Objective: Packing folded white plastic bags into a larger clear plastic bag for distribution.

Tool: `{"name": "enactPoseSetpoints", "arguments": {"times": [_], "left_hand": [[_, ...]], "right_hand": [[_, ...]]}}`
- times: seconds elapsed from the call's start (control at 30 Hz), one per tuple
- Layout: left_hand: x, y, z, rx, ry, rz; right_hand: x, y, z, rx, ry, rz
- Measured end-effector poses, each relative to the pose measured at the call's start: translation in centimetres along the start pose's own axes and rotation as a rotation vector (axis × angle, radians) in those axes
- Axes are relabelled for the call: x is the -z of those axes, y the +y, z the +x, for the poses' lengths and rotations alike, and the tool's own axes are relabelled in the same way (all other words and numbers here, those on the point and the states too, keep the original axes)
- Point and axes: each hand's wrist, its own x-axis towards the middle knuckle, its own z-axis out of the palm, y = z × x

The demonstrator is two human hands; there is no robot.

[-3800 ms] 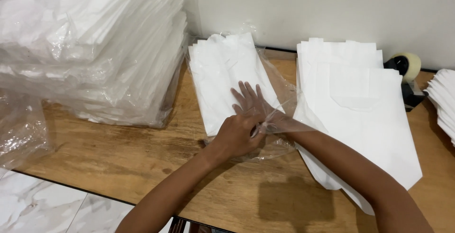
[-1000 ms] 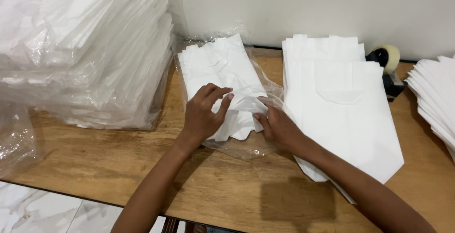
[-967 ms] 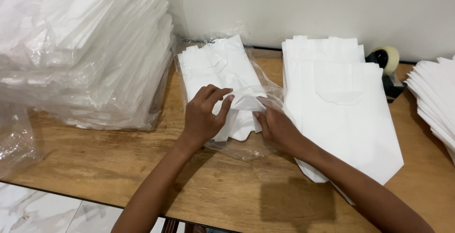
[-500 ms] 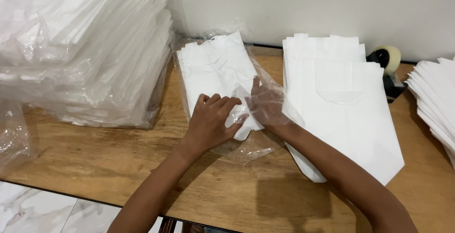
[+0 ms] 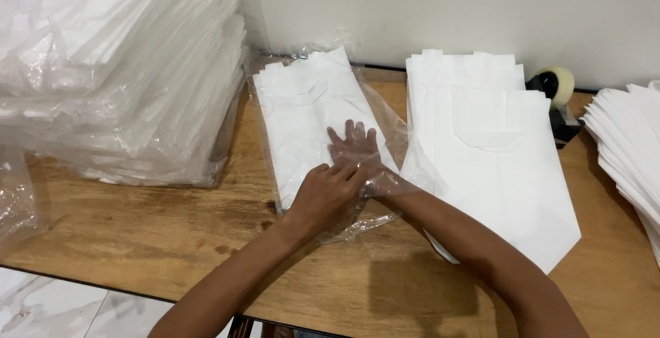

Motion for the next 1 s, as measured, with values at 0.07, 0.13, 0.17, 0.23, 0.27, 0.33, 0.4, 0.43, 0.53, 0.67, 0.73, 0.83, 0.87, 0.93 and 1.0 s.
{"name": "enactPoseSetpoints", "arguments": {"times": [0.07, 0.13, 0.17, 0.23, 0.27, 0.33, 0.4, 0.43, 0.53, 0.67, 0.73, 0.83, 0.87, 0.93, 1.0], "left_hand": [[-4.0, -1.4, -1.3, -0.059, 0.292, 0.117], [-3.2, -1.3, -0.7, -0.017, 0.296, 0.084], [-2.7, -1.3, -0.5, 0.027, 0.301, 0.052], [-1.5, -1.5, -0.4, 0.104, 0.103, -0.001], [-1.1, -1.4, -0.3, 0.186, -0.097, -0.066], [-0.8, -1.6, -0.3, 0.244, -0.188, -0.164], [-1.4, -1.9, -0.5, 0.292, -0.284, -0.266], [-2.0, -2.1, -0.7, 0.281, -0.34, -0.225], [-2.3, -2.0, -0.5, 0.289, -0.423, -0.237], [-0.4, -0.6, 0.5, 0.358, -0.633, -0.277], [-1.8, -0.5, -0.1, 0.316, -0.647, -0.253], [-2.5, -0.5, -0.3, 0.272, -0.659, -0.222], [-2.5, -0.5, -0.3, 0.274, -0.66, -0.215], [-2.9, -0.7, -0.4, 0.265, -0.652, -0.221], [-2.9, -0.8, -0.2, 0.259, -0.641, -0.224]], "right_hand": [[-4.0, -0.1, 2.2, 0.014, 0.195, 0.025], [-7.9, 0.2, 4.3, 0.02, 0.344, 0.05], [-9.7, 0.2, 5.5, 0.027, 0.493, 0.072], [-7.9, 0.0, 2.6, 0.158, 0.524, 0.973], [-7.2, 0.1, 0.9, 0.284, 0.468, 1.87], [-2.4, 2.6, -5.2, 0.358, 0.357, 1.561], [3.0, 4.4, -11.0, 0.411, 0.25, 1.254], [6.1, 5.0, -13.6, 0.484, 0.091, 0.797], [12.4, 6.3, -18.7, 0.514, -0.108, 0.522], [10.9, 11.5, -20.0, 0.22, -0.121, 0.986], [9.2, 14.4, -20.3, 0.144, 0.018, 1.097], [7.3, 17.2, -20.5, 0.025, 0.319, 0.963], [6.9, 17.9, -20.4, -0.012, 0.462, 0.719], [5.2, 19.5, -20.5, -0.073, 0.395, 0.514], [4.4, 20.3, -20.7, -0.13, 0.328, 0.308]]}}
